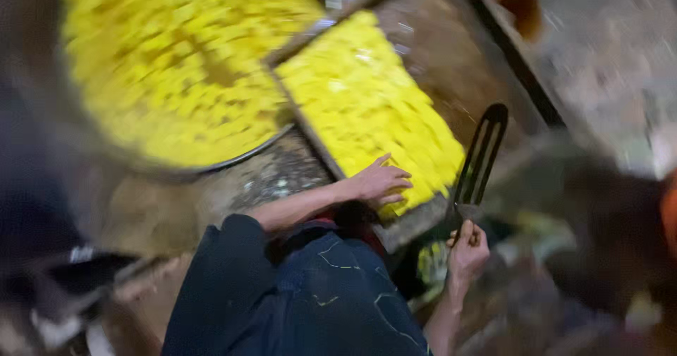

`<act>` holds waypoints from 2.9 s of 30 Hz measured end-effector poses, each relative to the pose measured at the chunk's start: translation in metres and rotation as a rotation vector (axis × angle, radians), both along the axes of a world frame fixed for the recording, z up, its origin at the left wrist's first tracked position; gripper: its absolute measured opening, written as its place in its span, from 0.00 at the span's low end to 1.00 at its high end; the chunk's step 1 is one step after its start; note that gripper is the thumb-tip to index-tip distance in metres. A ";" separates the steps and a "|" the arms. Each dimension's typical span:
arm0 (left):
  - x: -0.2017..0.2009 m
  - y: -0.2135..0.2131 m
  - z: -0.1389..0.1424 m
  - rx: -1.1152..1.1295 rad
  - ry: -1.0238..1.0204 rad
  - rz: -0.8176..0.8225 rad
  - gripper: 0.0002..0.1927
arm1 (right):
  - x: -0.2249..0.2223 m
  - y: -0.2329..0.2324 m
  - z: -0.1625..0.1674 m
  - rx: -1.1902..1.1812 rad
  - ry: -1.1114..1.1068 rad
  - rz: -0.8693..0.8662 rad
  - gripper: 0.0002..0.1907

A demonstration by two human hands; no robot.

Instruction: The person uses a slotted skimmer to scoop fried yellow tofu cubes out of a large vat of hot liquid and transfers them into a wooden tray, arranging the cubes in rows. The person occasionally steadies the tray by hand and stacks filled trays aside.

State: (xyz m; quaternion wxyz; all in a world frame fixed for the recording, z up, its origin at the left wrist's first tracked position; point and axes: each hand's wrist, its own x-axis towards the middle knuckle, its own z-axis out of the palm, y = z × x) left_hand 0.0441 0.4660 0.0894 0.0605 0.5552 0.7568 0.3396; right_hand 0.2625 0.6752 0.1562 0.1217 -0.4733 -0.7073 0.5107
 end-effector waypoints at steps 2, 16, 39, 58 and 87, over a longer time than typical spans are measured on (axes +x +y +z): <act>-0.022 -0.081 -0.001 0.110 -0.067 0.362 0.21 | -0.062 -0.038 -0.010 -0.061 0.128 0.137 0.16; -0.061 -0.455 -0.044 -0.319 -0.156 1.444 0.29 | -0.372 -0.412 -0.097 0.200 -0.280 1.093 0.30; -0.069 -0.458 -0.050 -0.354 -0.424 1.437 0.24 | -0.496 -0.565 -0.151 -0.127 0.027 0.564 0.28; -0.073 -0.462 -0.046 -0.265 -0.406 1.438 0.20 | -0.438 -0.529 -0.145 -0.059 -0.430 1.017 0.26; -0.051 -0.420 -0.044 -0.100 0.011 1.423 0.10 | -0.302 -0.070 0.044 0.386 -0.197 0.547 0.21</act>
